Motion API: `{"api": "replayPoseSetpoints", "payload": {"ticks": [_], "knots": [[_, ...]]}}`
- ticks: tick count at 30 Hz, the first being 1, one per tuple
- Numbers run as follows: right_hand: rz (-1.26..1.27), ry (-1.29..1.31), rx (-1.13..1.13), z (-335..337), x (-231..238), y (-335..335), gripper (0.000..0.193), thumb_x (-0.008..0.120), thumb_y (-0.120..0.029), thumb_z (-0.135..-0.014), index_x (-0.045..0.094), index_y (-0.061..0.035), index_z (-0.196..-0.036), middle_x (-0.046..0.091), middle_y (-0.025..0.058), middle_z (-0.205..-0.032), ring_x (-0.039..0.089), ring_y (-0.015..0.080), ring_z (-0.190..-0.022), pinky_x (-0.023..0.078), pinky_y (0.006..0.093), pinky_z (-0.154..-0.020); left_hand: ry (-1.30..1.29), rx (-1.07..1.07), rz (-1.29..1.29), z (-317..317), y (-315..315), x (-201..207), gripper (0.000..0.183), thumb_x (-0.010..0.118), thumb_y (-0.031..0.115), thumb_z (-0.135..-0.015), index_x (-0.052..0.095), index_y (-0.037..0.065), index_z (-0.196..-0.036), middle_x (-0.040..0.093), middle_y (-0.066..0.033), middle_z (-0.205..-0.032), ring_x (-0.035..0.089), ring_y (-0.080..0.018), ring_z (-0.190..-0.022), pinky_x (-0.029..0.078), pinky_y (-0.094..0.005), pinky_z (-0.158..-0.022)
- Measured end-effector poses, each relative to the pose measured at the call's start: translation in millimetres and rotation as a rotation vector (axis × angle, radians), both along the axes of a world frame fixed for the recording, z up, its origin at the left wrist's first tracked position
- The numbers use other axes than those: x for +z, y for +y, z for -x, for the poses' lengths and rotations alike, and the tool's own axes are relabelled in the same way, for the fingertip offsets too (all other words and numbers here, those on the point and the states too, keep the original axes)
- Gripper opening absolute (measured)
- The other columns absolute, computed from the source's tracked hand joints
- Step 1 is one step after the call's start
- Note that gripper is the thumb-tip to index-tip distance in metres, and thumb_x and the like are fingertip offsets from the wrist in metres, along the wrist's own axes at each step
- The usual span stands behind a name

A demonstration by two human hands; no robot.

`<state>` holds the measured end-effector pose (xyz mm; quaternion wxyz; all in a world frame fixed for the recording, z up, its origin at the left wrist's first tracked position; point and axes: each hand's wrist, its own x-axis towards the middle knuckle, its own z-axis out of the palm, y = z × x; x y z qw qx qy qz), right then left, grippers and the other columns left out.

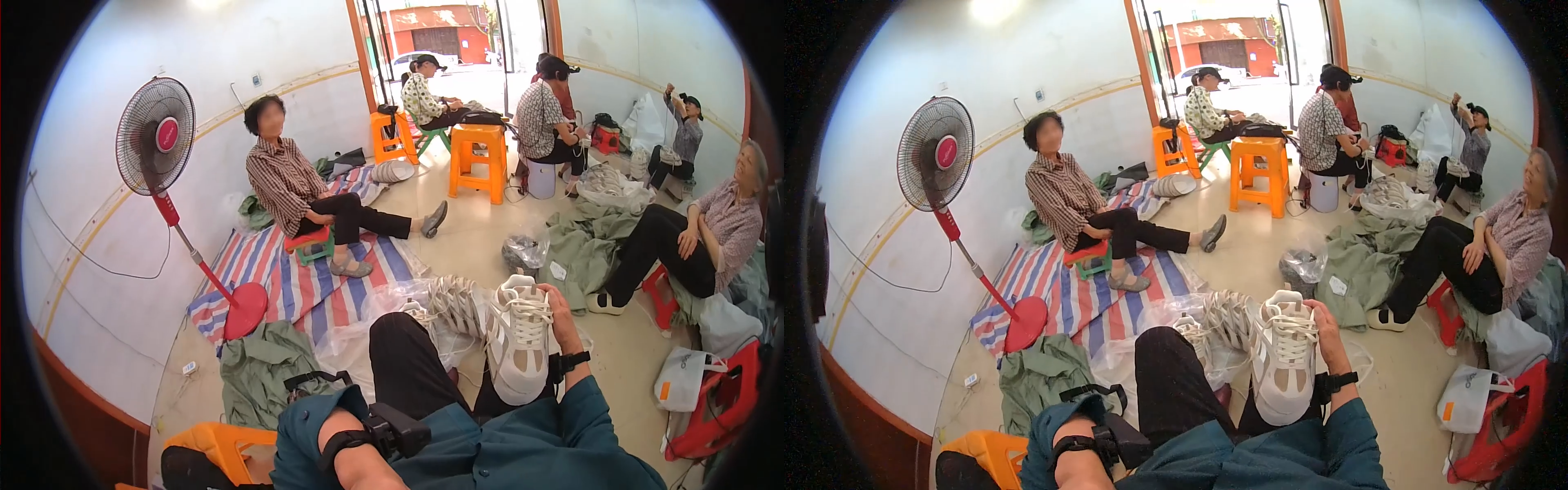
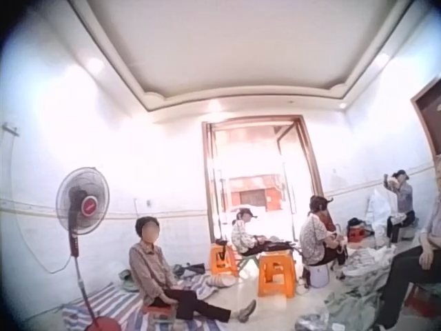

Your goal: The recorder is lacing a white sneaker and then inspecting it while talking to colleagues.

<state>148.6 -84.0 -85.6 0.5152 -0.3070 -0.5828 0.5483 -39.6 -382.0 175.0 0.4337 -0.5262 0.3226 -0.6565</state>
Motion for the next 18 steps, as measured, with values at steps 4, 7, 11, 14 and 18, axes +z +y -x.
{"api": "replayPoseSetpoints", "payload": {"ticks": [4,7,11,14,18], "knots": [[-0.008,-0.036,-0.003,-1.2,-2.2,2.2,0.035,0.038,-0.029,-0.1,0.056,-0.0026,-0.114,0.059,0.0049,-0.105,0.054,0.0126,-0.097,0.043,0.0263,-0.088,-0.025,0.042,0.078,6.2,-4.5,-8.8,0.047,0.07,0.006,-0.078,0.051,0.001,-0.122,0.05,-0.0179,-0.124,0.044,-0.0328,-0.115,0.036,-0.0447,-0.097],[-0.052,-0.046,-0.02,-10.1,-0.4,2.2,0.035,0.036,-0.028,-0.1,0.056,-0.0022,-0.114,0.059,0.0046,-0.105,0.054,0.0115,-0.097,0.043,0.0261,-0.087,-0.068,0.085,0.115,5.2,-4.1,-9.0,0.048,0.068,0.012,-0.081,0.05,0.003,-0.124,0.049,-0.0172,-0.125,0.044,-0.0322,-0.115,0.037,-0.0433,-0.096],[-0.08,-0.057,-0.036,0.6,-11.0,8.2,0.033,0.037,-0.025,-0.1,0.056,-0.0027,-0.114,0.06,0.0047,-0.105,0.054,0.0117,-0.097,0.043,0.0257,-0.087,-0.136,0.392,0.294,20.3,-1.1,-40.0,0.049,0.062,0.026,-0.088,0.045,0.011,-0.132,0.046,-0.0137,-0.13,0.042,-0.0304,-0.119,0.037,-0.0444,-0.095],[-0.029,-0.046,-0.008,0.4,7.5,-1.2,0.031,0.039,-0.024,-0.099,0.057,-0.0034,-0.113,0.06,0.0034,-0.105,0.054,0.0108,-0.096,0.042,0.0248,-0.086,-0.07,0.54,0.623,34.4,2.5,-77.3,0.051,0.062,0.032,-0.087,0.044,0.015,-0.133,0.043,-0.0108,-0.134,0.041,-0.0299,-0.12,0.037,-0.0501,-0.094],[-0.023,-0.025,-0.004,-8.5,-3.5,3.6,0.03,0.041,-0.024,-0.099,0.058,-0.0039,-0.114,0.059,0.0022,-0.104,0.053,0.0099,-0.095,0.043,0.0242,-0.085,0.139,0.902,1.112,53.8,19.9,-83.5,0.025,0.069,0.011,-0.071,0.063,0.005,-0.095,0.059,-0.0119,-0.1,0.059,-0.0288,-0.094,0.051,-0.0367,-0.082]]}}
